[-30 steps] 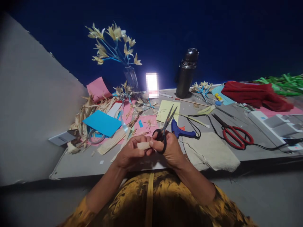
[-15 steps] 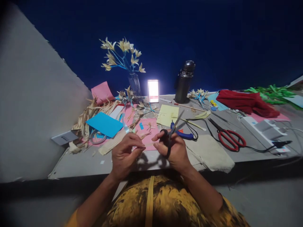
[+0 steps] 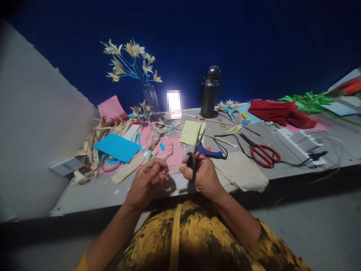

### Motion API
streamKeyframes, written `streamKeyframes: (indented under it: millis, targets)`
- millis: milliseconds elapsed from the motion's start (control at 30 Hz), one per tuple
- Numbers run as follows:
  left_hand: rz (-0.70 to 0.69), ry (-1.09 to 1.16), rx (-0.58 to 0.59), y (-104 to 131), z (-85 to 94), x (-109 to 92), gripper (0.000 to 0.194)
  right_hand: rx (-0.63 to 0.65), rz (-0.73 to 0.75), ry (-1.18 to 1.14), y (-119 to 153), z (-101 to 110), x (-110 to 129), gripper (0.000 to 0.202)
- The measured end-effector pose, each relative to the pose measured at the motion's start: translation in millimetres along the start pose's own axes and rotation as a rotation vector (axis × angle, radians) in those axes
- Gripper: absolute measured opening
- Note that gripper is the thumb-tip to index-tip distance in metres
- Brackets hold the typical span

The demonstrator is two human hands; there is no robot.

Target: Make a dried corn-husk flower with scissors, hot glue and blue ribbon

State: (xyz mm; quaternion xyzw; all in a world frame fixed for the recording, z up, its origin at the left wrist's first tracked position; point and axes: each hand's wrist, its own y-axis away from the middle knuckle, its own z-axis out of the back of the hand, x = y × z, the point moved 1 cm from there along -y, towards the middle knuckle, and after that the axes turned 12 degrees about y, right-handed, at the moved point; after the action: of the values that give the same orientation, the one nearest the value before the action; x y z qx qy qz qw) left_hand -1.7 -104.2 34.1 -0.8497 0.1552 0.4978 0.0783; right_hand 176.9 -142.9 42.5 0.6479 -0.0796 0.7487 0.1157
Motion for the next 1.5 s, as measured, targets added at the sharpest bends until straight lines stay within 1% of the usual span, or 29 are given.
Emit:
streamKeyframes:
  millis: [33,67,100,133,233,367,433,533,600,700,767,867,967,1033,1133,1233,1333,1400,1500]
  targets:
    - [0.131,0.101,0.005,1.1,-1.3,2.9,0.031,0.016,-0.005,0.006,-1.4,-2.9,-0.8,0.028]
    - [0.222,0.181,0.005,1.7,-2.4,5.4,0.034,0.033,-0.004,0.01,-2.9,-6.1,-1.1,0.028]
    - [0.279,0.24,-0.001,1.6,-3.1,7.2,0.035,0.054,-0.003,0.012,-4.4,-9.5,-1.0,0.028]
    - [0.305,0.284,-0.014,0.7,-3.3,8.4,0.034,0.075,-0.004,0.011,-6.0,-12.8,-0.8,0.028]
    - [0.34,0.365,-0.016,-4.7,-1.5,10.7,0.029,0.131,-0.05,-0.014,-11.3,-20.6,-1.4,0.032]
    - [0.377,0.451,0.084,-12.8,3.0,14.3,0.027,0.175,-0.141,-0.073,-18.2,-25.3,-8.2,0.037]
    - [0.387,0.484,0.104,-15.9,4.5,16.4,0.028,0.153,-0.138,-0.059,-21.2,-25.1,-11.2,0.036]
    - [0.381,0.498,0.07,-19.7,6.1,17.4,0.029,0.088,-0.113,-0.015,-24.5,-22.8,-11.8,0.034]
    - [0.326,0.435,0.032,-21.6,7.9,16.4,0.029,0.063,-0.106,0.019,-26.0,-21.4,-10.3,0.033]
    - [0.262,0.241,0.024,-23.6,12.0,15.2,0.029,0.064,-0.079,0.077,-28.1,-21.3,-8.0,0.032]
    - [0.245,0.127,0.028,-24.8,14.7,15.6,0.024,0.065,-0.057,0.101,-29.4,-22.8,-7.9,0.031]
    - [0.23,0.019,0.001,-27.4,16.3,16.9,0.018,0.064,-0.04,0.112,-30.4,-26.3,-9.8,0.028]
    - [0.235,-0.056,-0.018,-30.3,14.8,16.7,0.018,0.069,-0.029,0.117,-29.8,-28.8,-12.2,0.025]
    - [0.204,-0.142,-0.018,-31.5,13.4,14.8,0.019,0.07,-0.011,0.135,-29.1,-29.3,-13.6,0.021]
    - [0.087,-0.341,-0.053,-31.4,12.3,9.3,0.017,0.05,0.056,0.227,-28.5,-28.7,-15.5,0.015]
    - [-0.01,-0.515,-0.098,-30.1,11.1,3.5,0.014,-0.013,0.161,0.345,-28.7,-27.7,-16.1,0.011]
    - [-0.085,-0.648,-0.096,-29.6,8.7,1.7,0.014,-0.039,0.244,0.429,-28.6,-27.7,-15.2,0.008]
    - [-0.164,-0.767,-0.101,-29.8,6.5,3.6,0.013,-0.036,0.269,0.479,-27.9,-29.1,-14.9,0.008]
    - [-0.269,-0.98,-0.164,-30.7,3.9,9.4,0.013,-0.056,0.254,0.501,-26.5,-33.6,-15.9,0.01]
